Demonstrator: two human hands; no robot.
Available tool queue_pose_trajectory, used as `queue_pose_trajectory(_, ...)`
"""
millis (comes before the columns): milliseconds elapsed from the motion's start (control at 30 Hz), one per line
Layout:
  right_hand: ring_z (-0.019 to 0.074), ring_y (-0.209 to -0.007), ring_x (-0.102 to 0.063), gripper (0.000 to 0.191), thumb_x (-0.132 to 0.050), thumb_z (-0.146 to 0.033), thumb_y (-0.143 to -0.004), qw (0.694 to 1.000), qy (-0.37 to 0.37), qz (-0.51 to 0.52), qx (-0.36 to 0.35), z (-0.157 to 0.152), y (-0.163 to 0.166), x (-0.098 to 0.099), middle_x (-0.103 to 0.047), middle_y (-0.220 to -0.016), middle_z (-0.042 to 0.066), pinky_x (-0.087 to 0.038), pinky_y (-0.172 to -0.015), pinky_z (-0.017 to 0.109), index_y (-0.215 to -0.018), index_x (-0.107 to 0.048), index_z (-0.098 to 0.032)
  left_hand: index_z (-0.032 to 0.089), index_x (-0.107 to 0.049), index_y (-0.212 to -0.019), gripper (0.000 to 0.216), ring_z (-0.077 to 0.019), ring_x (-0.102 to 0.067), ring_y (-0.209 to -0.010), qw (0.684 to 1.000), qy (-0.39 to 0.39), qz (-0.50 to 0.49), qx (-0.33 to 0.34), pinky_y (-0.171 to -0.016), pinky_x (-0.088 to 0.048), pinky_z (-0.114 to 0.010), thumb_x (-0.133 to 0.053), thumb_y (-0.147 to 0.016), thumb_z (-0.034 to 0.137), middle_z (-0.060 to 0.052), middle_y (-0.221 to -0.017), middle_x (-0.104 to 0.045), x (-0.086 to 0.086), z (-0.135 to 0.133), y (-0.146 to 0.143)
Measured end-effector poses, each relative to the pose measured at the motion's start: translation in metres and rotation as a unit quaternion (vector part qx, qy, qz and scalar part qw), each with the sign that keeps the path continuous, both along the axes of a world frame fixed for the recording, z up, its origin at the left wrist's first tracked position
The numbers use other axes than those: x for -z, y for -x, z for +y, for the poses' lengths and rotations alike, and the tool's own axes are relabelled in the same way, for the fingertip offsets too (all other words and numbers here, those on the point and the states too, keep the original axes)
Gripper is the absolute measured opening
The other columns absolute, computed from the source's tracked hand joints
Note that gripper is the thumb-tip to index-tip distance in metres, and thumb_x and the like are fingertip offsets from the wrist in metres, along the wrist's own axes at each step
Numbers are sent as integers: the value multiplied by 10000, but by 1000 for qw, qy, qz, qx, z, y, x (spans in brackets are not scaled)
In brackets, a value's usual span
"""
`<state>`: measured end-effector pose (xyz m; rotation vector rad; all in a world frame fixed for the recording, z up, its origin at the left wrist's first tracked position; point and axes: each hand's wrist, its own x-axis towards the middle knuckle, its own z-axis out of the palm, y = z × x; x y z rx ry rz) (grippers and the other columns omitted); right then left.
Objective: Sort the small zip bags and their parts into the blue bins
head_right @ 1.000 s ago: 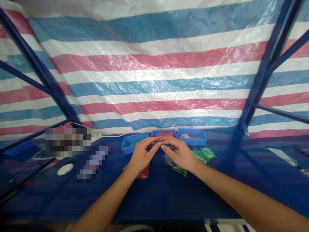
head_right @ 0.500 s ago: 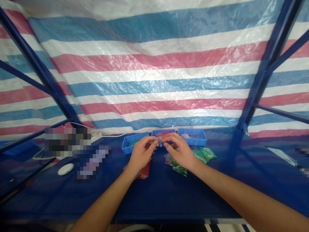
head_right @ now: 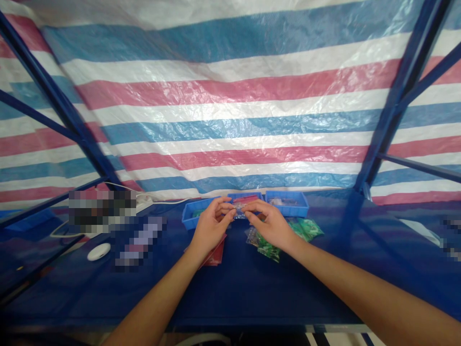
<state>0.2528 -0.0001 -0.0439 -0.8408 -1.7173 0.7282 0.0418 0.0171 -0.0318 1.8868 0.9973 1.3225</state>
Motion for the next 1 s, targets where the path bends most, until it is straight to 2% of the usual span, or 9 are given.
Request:
queue_pose_trajectory(200,233,-932,-709,249,-607,-430,-1000,1000,-13,-11,9,2,-2,0,-715,-1143,69,-631,-768,383,-1131,-744,-268,234,-583,-1324,404,-203,-749,-961,1000,-4,8,14,-857,-603,-331,-689,-948,337,-75,-1109,-753,-2,0,1)
queue_pose_trajectory(333,253,-1043,-695,242,-551,-350,-1028,990,-97,-79,57,2,-10,-9,-712,-1169,75,-609,-858,402,-1182,-719,-270,238,-568,-1329,393,-190,-746,-950,1000,-15,19,5,-847,-605,-324,-672,-958,318,-70,-1133,-756,-2,-1,0)
queue_pose_trajectory(433,281,-1157,-653,281,-551,-287,-1014,953,-201,-205,101,8,-25,-16,-699,-1226,95,-544,-1017,452,-1261,-680,-251,237,-572,-1330,377,-184,-740,-940,998,-39,44,-12,-825,-602,-310,-653,-968,305,-62,-1122,-756,-4,-2,0)
queue_pose_trajectory(500,301,-1201,-625,310,-548,-275,-1008,922,-240,-273,135,15,-37,-18,-684,-1265,116,-507,-1062,471,-1294,-658,-226,232,-599,-1305,343,-185,-734,-925,994,-67,81,-28,-806,-597,-303,-644,-971,293,-57,-1098,-757,-6,-3,1)
queue_pose_trajectory(633,305,-1119,-633,266,-515,-307,-1027,891,-222,-330,218,33,-61,-16,-715,-1138,130,-503,-1014,447,-1172,-701,-185,227,-683,-1175,210,-197,-720,-953,975,-129,181,-29,-844,-580,-318,-618,-979,262,-50,-1072,-752,-10,-5,5)
queue_pose_trajectory(800,299,-963,-657,316,-499,-366,-1036,871,-144,-396,253,51,-83,-8,-756,-900,88,-489,-916,425,-925,-753,-213,231,-716,-1083,152,-233,-696,-1052,954,-159,254,3,-955,-545,-367,-602,-990,268,-60,-1087,-743,-10,-9,6)
queue_pose_trajectory(1000,308,-992,-658,404,-474,-436,-1048,855,-143,-429,254,54,-90,-3,-767,-932,117,-457,-950,442,-931,-773,-193,236,-715,-1088,166,-240,-671,-1097,946,-166,276,32,-1027,-508,-388,-582,-1007,293,-57,-1101,-735,-10,-11,5)
